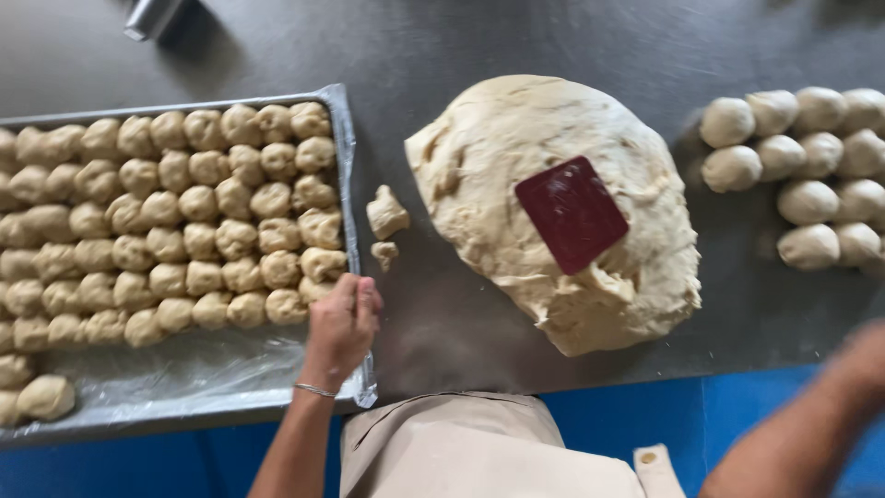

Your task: The person cuts dough from a large dough mound using a scraper, shapes portions of dough by hand, and folds dough pieces into balls.

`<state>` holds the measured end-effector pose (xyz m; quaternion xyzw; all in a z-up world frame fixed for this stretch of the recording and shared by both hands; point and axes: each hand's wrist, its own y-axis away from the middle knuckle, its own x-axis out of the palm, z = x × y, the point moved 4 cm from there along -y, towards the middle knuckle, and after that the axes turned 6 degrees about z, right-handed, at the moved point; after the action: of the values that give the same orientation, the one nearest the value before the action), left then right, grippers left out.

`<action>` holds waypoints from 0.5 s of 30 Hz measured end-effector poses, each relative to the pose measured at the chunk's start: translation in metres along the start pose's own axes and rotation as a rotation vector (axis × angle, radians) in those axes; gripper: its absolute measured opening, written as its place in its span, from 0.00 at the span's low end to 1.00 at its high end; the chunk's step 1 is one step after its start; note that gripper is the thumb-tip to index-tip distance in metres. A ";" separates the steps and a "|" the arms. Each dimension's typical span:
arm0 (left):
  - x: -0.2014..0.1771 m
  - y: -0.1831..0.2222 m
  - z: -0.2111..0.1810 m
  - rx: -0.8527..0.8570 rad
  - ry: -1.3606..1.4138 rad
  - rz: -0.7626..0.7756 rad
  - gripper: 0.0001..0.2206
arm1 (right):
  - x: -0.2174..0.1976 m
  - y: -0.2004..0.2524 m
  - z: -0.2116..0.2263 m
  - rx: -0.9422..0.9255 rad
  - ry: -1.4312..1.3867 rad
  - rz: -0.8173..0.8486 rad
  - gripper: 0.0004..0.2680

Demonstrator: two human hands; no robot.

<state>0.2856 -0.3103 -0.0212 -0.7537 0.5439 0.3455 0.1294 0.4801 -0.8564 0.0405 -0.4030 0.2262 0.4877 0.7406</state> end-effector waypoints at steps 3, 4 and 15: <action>0.020 0.017 0.014 -0.244 0.513 0.055 0.09 | 0.022 0.032 -0.022 0.080 0.286 0.155 0.05; 0.017 0.014 0.012 -0.133 0.367 -0.046 0.09 | 0.042 0.035 -0.004 0.020 0.290 0.171 0.04; 0.087 -0.060 0.027 -0.072 -0.369 -0.201 0.13 | 0.198 0.151 0.313 -0.455 -0.418 0.981 0.08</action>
<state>0.3445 -0.3360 -0.1089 -0.7322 0.4204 0.4822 0.2338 0.4089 -0.4633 0.0184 -0.2952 0.1248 0.8795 0.3517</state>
